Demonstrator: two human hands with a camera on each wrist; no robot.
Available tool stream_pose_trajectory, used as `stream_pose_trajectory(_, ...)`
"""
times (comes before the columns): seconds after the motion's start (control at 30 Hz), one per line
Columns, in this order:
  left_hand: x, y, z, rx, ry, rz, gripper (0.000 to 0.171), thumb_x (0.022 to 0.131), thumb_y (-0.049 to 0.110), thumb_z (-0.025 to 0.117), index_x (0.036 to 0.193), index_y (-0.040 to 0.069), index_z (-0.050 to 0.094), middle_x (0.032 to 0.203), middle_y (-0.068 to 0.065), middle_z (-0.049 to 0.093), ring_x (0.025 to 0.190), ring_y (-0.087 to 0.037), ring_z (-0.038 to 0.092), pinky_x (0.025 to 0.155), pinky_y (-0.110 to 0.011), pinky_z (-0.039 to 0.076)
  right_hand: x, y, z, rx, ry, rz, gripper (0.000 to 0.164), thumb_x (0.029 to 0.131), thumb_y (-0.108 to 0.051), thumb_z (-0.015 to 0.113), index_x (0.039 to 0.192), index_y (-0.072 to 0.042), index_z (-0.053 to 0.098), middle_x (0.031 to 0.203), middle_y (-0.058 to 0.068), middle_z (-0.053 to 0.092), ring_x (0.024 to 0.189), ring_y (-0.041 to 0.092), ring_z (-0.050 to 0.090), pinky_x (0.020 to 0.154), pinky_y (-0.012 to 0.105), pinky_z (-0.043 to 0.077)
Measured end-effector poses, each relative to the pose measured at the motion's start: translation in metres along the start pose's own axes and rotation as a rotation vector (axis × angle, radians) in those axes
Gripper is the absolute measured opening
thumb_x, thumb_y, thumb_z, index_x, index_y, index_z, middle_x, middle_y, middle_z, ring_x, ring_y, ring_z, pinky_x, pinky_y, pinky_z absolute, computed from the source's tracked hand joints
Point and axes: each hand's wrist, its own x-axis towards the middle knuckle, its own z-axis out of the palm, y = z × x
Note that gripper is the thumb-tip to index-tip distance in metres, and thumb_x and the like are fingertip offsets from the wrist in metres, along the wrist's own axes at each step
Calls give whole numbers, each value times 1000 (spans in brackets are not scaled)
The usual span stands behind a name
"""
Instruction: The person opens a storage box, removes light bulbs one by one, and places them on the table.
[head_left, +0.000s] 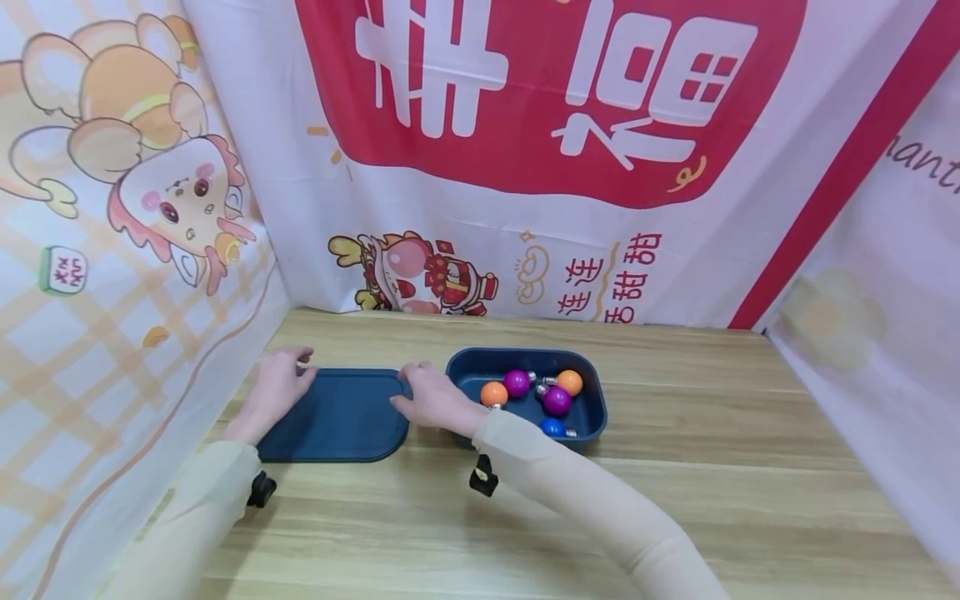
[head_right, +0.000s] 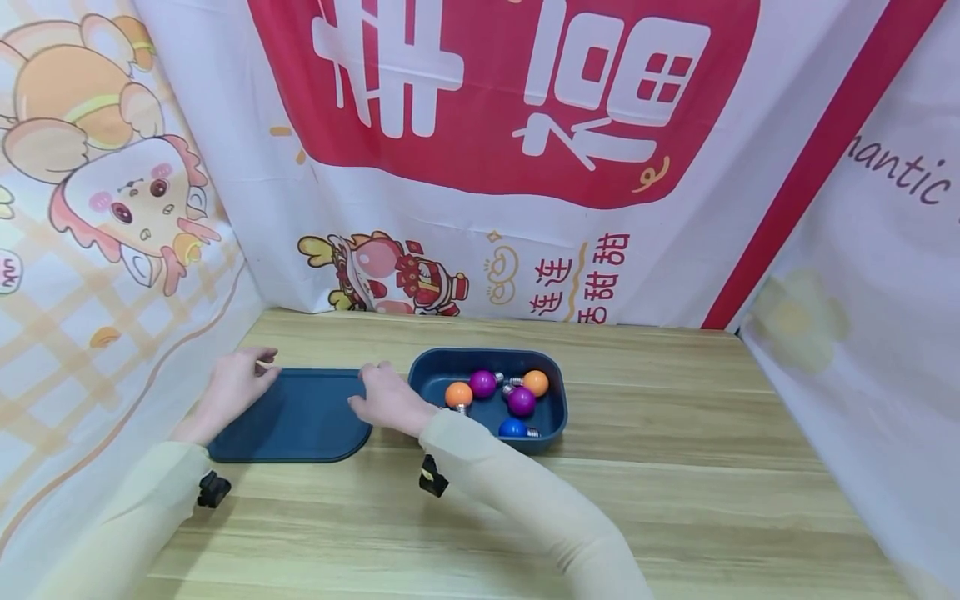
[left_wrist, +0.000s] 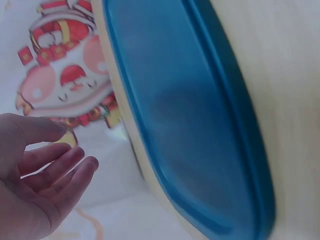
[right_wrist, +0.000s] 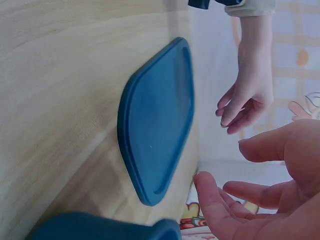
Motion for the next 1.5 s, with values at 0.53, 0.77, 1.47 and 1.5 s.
stream_pose_trajectory(0.53, -5, 72, 18, -89, 8, 136, 30, 93, 9, 67, 118, -6, 67, 109, -25, 70, 91, -35, 69, 76, -48, 59, -33, 46, -24, 10, 185, -159, 31, 94, -21, 68, 117, -1, 65, 107, 15, 67, 93, 23, 63, 82, 33, 58)
stream_pose_trajectory(0.77, -11, 99, 27, -141, -30, 191, 36, 94, 16, 67, 124, -4, 65, 117, -23, 68, 101, -35, 68, 81, -49, 59, -45, 68, -33, 100, 177, -114, 34, 96, -19, 65, 123, 1, 63, 117, 19, 65, 101, 27, 66, 87, 38, 60)
stream_pose_trajectory(1.47, -25, 142, 46, -151, -70, 318, 41, 94, 18, 68, 128, -3, 63, 122, -19, 67, 110, -30, 67, 89, -45, 59, -69, 118, -48, 20, 273, -34, 27, 91, -16, 71, 112, 1, 67, 107, 19, 67, 92, 25, 65, 80, 37, 60)
stream_pose_trajectory(1.5, -25, 143, 47, -153, -73, 320, 41, 94, 18, 68, 128, -3, 63, 122, -19, 67, 110, -30, 67, 90, -45, 59, -70, 120, -49, 15, 277, -35, 26, 91, -15, 71, 111, 1, 68, 106, 18, 68, 92, 26, 64, 80, 37, 60)
